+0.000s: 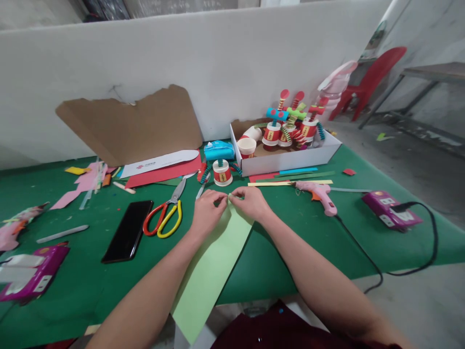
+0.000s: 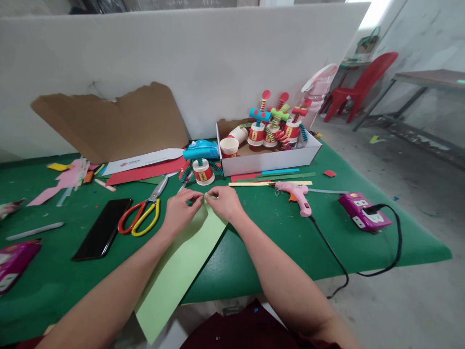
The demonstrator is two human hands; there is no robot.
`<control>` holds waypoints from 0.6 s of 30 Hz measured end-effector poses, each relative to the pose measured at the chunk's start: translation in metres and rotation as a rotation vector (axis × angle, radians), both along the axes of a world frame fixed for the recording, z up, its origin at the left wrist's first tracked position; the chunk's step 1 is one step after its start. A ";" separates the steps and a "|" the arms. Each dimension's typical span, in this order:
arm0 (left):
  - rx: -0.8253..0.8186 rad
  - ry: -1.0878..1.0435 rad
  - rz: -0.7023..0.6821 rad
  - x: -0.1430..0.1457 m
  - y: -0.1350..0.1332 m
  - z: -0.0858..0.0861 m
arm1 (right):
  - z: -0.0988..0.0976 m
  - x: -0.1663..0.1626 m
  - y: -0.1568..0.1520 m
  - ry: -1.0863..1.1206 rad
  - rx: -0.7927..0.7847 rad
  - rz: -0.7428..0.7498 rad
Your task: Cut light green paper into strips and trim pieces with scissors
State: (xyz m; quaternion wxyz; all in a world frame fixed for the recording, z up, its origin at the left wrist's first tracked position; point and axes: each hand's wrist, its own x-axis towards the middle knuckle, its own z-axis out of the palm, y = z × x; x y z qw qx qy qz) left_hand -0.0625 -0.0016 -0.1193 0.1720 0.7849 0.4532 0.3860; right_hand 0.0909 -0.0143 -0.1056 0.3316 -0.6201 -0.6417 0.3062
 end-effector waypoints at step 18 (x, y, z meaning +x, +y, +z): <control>-0.525 -0.469 0.058 -0.011 0.015 0.007 | -0.007 0.002 0.004 0.088 0.019 0.033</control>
